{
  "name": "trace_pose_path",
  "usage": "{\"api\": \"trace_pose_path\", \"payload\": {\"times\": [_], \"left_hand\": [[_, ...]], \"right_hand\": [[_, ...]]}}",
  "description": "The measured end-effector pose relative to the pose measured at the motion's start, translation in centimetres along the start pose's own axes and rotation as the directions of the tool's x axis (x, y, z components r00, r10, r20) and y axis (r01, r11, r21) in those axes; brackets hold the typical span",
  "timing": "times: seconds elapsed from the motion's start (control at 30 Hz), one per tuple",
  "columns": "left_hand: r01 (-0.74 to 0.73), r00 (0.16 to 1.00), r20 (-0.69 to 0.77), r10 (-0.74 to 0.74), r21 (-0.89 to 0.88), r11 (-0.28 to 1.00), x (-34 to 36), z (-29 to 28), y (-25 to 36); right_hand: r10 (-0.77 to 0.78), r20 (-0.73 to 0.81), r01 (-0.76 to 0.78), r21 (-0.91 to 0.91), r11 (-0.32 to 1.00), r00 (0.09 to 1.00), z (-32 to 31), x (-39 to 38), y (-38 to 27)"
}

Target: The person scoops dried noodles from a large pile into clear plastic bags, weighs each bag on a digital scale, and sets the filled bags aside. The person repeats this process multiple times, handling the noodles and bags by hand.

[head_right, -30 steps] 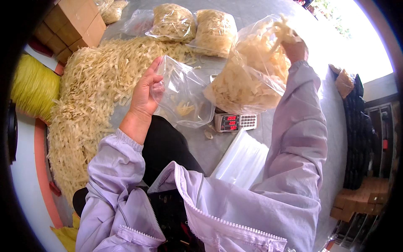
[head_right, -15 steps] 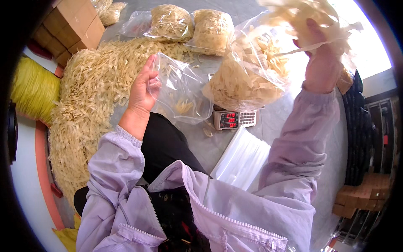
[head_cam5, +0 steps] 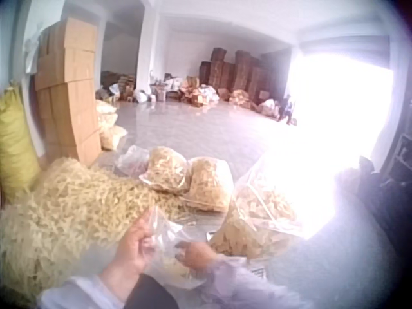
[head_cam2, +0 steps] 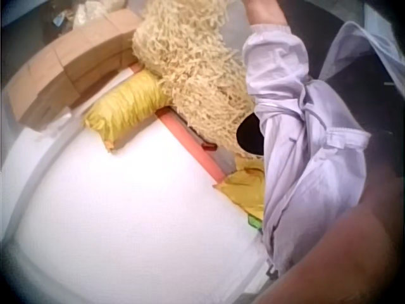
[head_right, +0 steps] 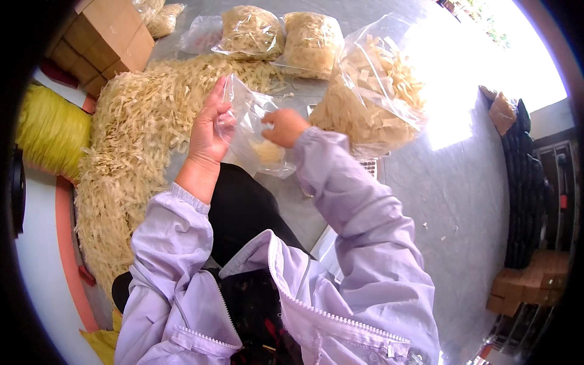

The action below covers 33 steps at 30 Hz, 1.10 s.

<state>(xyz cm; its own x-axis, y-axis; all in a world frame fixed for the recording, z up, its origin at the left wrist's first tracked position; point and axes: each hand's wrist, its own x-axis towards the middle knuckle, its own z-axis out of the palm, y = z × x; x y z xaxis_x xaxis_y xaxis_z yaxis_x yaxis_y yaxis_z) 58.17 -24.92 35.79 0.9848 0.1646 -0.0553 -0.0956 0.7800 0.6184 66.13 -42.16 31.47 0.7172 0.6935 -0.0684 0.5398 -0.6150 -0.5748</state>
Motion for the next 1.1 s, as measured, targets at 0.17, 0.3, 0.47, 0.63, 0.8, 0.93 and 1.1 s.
{"api": "trace_pose_path", "payload": {"times": [0.17, 0.3, 0.47, 0.63, 0.8, 0.93, 1.1], "left_hand": [[-0.004, 0.998, -0.056, 0.005, 0.017, 1.000, -0.3, -0.1, 0.3], [0.013, 0.999, -0.050, -0.013, 0.009, 1.000, 0.3, 0.0, -0.1], [-0.001, 1.000, -0.026, 0.001, 0.013, 1.000, 0.6, -0.2, -0.6], [-0.005, 1.000, -0.007, 0.005, 0.000, 1.000, 0.5, -0.9, -0.5], [0.009, 0.999, -0.037, -0.009, 0.000, 1.000, 0.6, -0.5, -0.6], [0.026, 0.998, -0.058, -0.025, 0.014, 1.000, 0.4, -0.1, -0.7], [0.033, 0.998, -0.055, -0.031, 0.028, 0.999, 0.7, -0.6, -0.6]], "right_hand": [[-0.028, -0.494, 0.239, 0.368, 0.899, 0.869, -17.6, -4.3, -2.1], [0.167, -0.088, -0.188, -0.435, 0.881, 0.982, -25.4, -6.3, 7.6], [0.152, 0.102, -0.090, -0.452, 0.888, 0.983, -20.7, -7.1, 15.3], [0.156, 0.012, -0.149, -0.214, 0.965, 0.988, -19.0, -2.6, 20.4], [0.266, -0.049, -0.268, -0.298, 0.916, 0.963, -18.6, -1.5, 19.3], [0.328, -0.094, -0.337, -0.402, 0.851, 0.940, -17.9, -0.7, 18.6], [0.385, -0.154, -0.408, -0.505, 0.761, 0.910, -17.2, -0.5, 18.0]]}}
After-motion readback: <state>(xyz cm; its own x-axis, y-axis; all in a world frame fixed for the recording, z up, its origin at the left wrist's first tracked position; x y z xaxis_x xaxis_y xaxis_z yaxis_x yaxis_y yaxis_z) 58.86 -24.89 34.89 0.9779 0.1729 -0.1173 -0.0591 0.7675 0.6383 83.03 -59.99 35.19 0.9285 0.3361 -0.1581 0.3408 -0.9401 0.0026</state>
